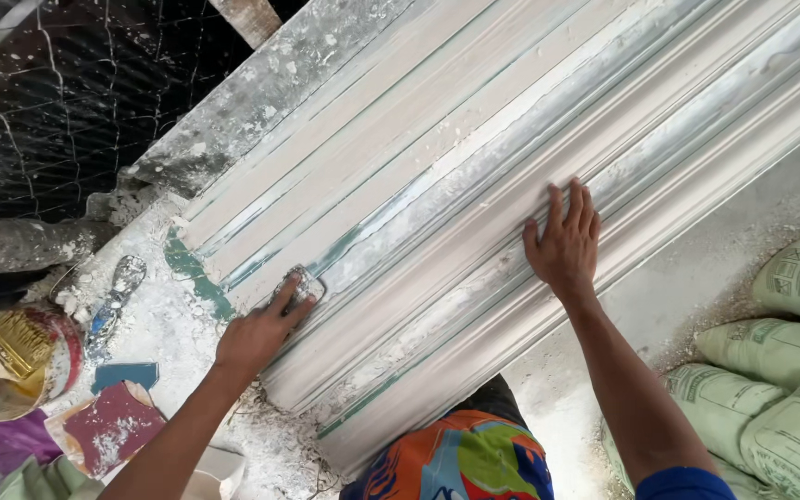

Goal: The person cleans and trims edges of gypsum molding strips on a work table using a small putty knife.

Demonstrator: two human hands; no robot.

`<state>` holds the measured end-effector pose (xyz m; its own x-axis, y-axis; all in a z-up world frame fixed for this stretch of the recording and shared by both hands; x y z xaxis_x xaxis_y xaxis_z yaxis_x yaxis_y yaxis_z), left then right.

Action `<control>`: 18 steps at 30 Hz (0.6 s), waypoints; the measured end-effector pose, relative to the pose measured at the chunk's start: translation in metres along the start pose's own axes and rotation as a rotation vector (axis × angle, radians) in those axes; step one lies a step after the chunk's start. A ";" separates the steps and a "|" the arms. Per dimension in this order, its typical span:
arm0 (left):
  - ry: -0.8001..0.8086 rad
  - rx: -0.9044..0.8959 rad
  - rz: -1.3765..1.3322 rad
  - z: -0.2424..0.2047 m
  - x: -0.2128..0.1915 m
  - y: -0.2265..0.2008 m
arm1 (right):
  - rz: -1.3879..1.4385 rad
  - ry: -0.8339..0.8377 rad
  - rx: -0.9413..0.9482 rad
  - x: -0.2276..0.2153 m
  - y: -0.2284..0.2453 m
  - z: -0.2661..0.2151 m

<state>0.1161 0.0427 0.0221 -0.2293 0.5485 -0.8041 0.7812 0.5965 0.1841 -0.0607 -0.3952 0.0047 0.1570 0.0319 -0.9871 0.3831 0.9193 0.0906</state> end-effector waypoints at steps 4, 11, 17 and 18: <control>0.062 0.025 -0.084 0.051 -0.084 -0.060 | 0.025 -0.008 -0.004 -0.001 0.001 0.001; -0.214 0.144 -0.271 0.302 -0.089 -0.215 | -0.048 -0.058 -0.019 0.007 -0.006 -0.001; -0.113 0.098 -0.264 0.178 -0.158 -0.158 | -0.021 -0.015 -0.002 0.004 -0.005 -0.002; -0.045 0.078 -0.243 0.136 -0.170 -0.138 | -0.013 -0.005 0.007 0.005 -0.006 -0.001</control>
<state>0.1267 -0.2124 0.0567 -0.3915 0.3669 -0.8438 0.7490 0.6598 -0.0606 -0.0630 -0.3999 -0.0007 0.1565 0.0185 -0.9875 0.3918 0.9166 0.0792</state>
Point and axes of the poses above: each hand's wrist, its own z-axis towards the middle knuckle, its own x-axis out of the palm, y = z × x, the point moved 9 cm from there along z, towards the middle knuckle, and after that the axes turned 12 degrees about -x, right-handed, at the moved point
